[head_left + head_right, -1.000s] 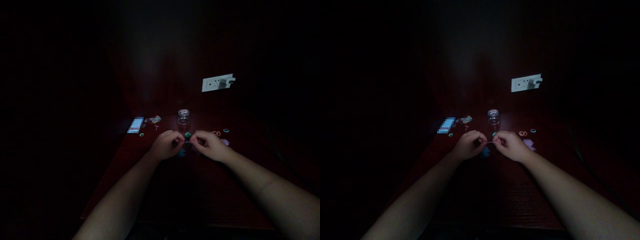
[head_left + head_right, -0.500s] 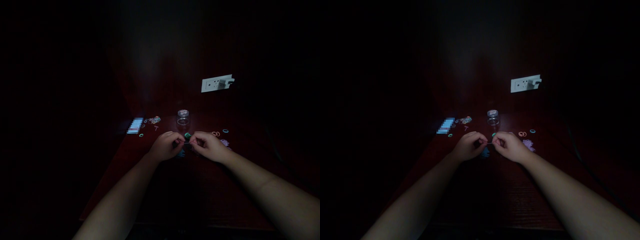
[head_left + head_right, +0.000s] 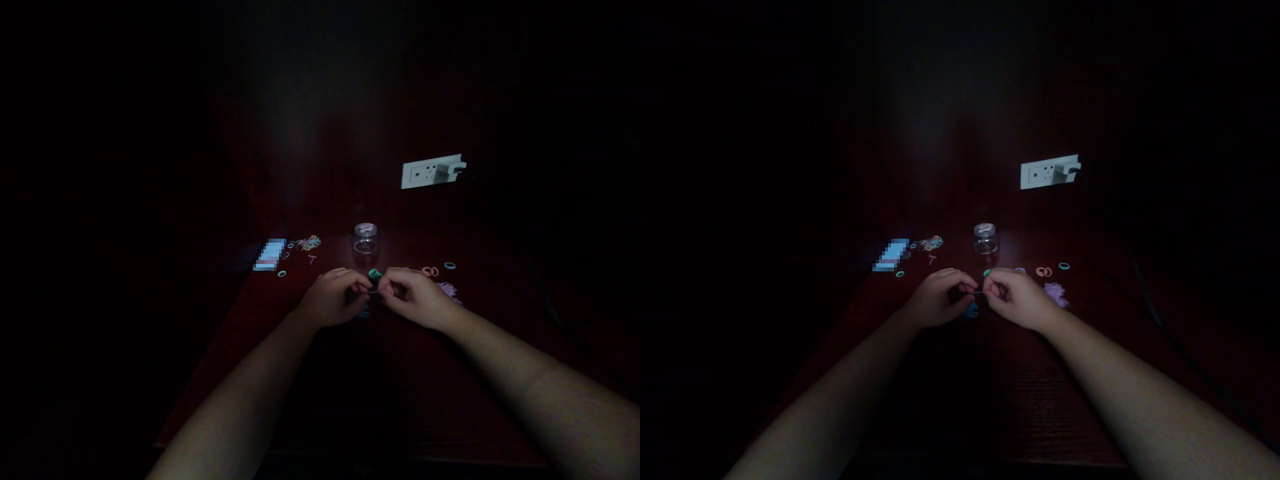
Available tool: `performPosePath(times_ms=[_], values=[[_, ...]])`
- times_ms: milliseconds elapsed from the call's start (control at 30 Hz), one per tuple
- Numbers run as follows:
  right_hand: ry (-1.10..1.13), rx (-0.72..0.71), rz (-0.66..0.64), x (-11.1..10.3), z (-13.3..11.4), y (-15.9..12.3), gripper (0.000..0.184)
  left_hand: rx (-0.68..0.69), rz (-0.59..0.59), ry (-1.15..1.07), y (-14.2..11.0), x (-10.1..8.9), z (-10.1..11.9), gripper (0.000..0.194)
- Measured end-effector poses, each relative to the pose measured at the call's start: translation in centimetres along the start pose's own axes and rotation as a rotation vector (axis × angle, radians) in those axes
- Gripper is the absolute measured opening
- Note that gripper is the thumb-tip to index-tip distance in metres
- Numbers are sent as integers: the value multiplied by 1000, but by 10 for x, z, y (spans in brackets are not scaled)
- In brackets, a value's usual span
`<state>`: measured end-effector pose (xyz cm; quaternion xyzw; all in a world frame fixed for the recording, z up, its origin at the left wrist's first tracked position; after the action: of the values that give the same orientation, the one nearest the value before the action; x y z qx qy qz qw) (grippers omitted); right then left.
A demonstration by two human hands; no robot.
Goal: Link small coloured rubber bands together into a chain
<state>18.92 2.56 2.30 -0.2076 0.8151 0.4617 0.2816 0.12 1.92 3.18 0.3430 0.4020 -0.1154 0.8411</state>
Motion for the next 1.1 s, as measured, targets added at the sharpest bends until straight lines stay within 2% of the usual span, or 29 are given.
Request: performPosePath(times_ms=[100,400,1100], values=[[12,-2,-11,1,-4,1,11,-8,-31,-6,1,0,4,17],[41,8,-42,3,-5,1,11,-36,-66,-26,2,5,2,7],[27,17,-41,-2,-2,0,10,-70,-51,-87,0,1,-6,6]])
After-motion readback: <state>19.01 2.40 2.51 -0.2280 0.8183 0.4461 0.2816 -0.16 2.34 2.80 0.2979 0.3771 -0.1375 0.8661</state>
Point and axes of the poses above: each hand's wrist, its own y-axis towards the middle knuckle, its own x-axis out of the palm, z = x × y, the point moved 3 cm from there along y, towards the middle knuckle, and after that the axes turned 12 degrees about -x, right-handed, at the moved point
